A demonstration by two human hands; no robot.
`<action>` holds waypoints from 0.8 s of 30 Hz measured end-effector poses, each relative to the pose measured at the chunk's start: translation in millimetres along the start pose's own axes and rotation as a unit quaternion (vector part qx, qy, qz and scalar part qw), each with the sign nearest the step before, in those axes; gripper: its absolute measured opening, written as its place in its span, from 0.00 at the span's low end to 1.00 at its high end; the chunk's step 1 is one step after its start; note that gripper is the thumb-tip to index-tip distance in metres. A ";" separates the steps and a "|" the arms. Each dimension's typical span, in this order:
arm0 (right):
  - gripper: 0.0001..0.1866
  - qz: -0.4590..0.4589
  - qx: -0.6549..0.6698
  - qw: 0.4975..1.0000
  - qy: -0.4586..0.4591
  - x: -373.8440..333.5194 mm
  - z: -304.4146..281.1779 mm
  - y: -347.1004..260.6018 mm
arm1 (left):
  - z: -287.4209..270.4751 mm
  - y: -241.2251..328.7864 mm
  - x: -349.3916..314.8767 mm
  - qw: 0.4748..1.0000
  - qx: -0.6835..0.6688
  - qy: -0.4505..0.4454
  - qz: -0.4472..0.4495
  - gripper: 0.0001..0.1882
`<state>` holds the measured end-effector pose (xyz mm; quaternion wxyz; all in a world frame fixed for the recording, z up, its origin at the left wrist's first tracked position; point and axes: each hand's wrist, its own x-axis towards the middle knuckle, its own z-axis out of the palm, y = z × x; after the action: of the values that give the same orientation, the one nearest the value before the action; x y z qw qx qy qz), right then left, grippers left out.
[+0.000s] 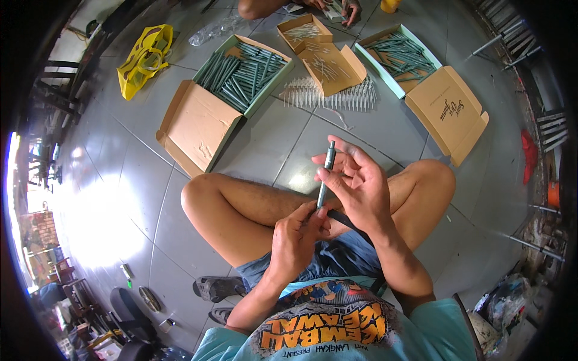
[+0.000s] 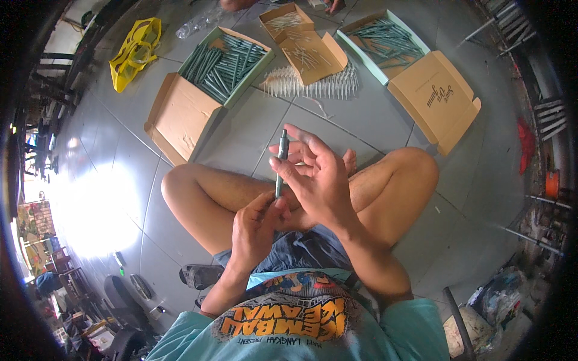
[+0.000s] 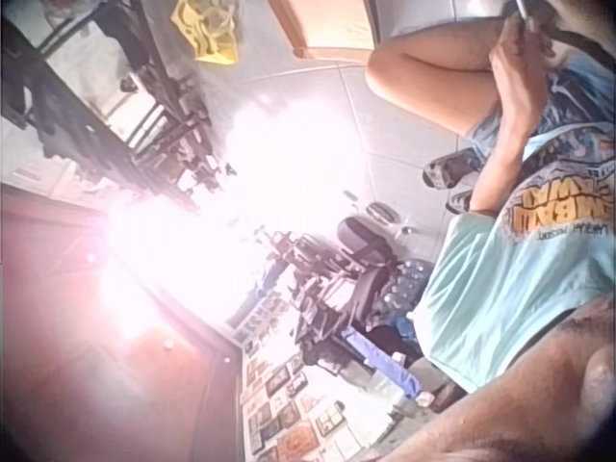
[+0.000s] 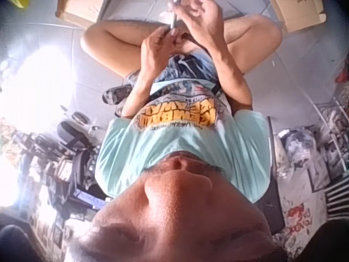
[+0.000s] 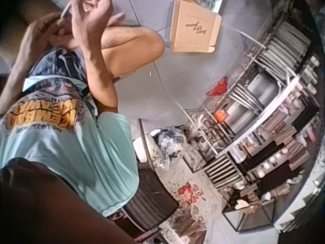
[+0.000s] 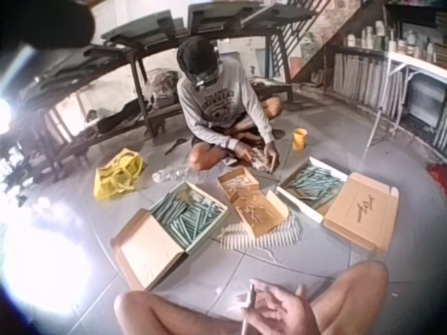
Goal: The person assembles small white plastic components by joining multiple pieces by hand and then inserting a metal rod into a green plastic tube.
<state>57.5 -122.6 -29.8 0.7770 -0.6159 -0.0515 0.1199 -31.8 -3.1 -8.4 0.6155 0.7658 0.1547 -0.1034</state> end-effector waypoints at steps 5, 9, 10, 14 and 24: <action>0.14 0.087 0.000 0.994 -0.065 9.5 -6.8 -17.7 | 1.2 -2.3 -0.2 1.000 -0.008 0.017 0.000 0.11; 0.14 0.099 0.001 0.993 -0.064 10.6 -12.8 -16.3 | 1.9 -8.2 -1.6 0.999 -0.039 0.009 0.005 0.12; 0.14 0.102 0.004 0.993 -0.063 10.3 -13.2 -16.0 | 2.4 -12.2 -1.6 0.999 -0.043 0.010 0.003 0.12; 0.14 0.096 -0.005 0.994 -0.060 8.6 -14.6 -14.7 | 0.5 -10.8 -2.0 0.999 -0.033 -0.010 -0.014 0.13; 0.19 0.163 0.122 0.979 -0.029 13.1 -23.5 -23.9 | -7.1 -20.0 -5.2 0.963 -0.228 -0.133 -0.059 0.16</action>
<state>78.4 -146.7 -13.0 0.8143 -0.5128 0.0420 0.2686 -44.2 7.2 -23.3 0.7818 0.5740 0.1358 -0.2024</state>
